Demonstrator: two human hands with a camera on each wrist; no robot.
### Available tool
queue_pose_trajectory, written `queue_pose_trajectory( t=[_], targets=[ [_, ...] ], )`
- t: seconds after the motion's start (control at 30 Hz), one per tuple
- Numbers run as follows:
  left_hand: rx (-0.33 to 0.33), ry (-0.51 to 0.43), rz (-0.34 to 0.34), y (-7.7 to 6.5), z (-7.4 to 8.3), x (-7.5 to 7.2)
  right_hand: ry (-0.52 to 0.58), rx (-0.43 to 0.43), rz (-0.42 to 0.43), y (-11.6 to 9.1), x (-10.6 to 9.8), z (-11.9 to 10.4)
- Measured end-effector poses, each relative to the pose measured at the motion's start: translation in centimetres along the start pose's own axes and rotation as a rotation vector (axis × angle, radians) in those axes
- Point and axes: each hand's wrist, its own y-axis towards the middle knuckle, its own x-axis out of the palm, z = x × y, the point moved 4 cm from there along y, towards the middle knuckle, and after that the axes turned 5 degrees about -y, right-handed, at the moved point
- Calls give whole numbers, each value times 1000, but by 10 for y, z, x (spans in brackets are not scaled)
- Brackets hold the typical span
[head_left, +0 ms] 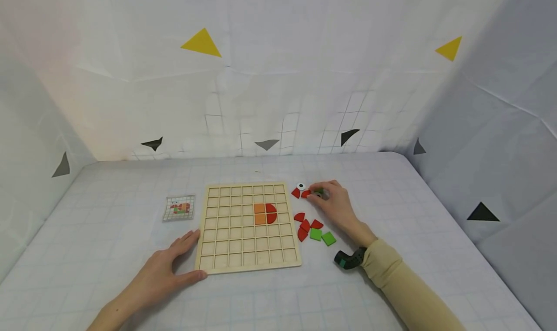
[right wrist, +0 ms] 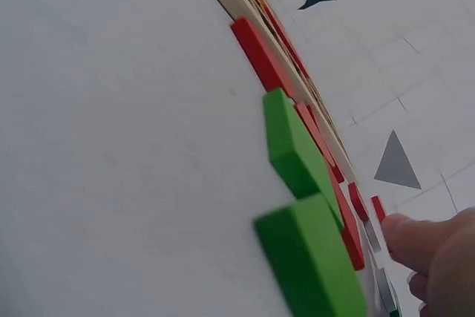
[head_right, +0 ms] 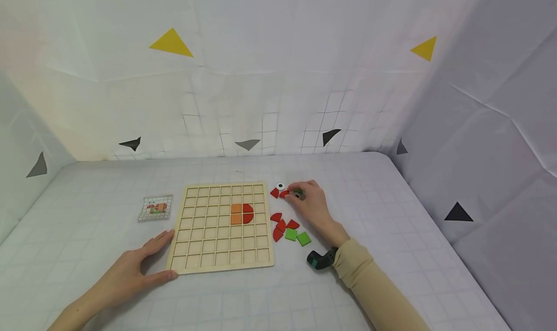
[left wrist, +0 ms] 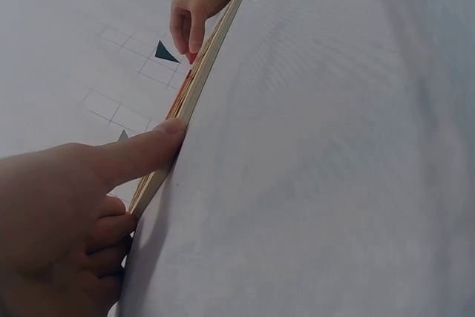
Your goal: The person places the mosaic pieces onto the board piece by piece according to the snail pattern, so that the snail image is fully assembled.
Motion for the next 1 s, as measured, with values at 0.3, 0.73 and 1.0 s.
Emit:
queue_pose_trajectory(
  t=[0.3,0.73,1.0],
  targets=[
    [26,1,14,-1,0,-1,87,2,-60,-13,3,-36],
    [16,-9,15,-1,1,-1,111,-99,-113,-21,30,-89],
    [-3,-17,5,0,1,0,125,-126,-138,-19,49,-103]
  ],
)
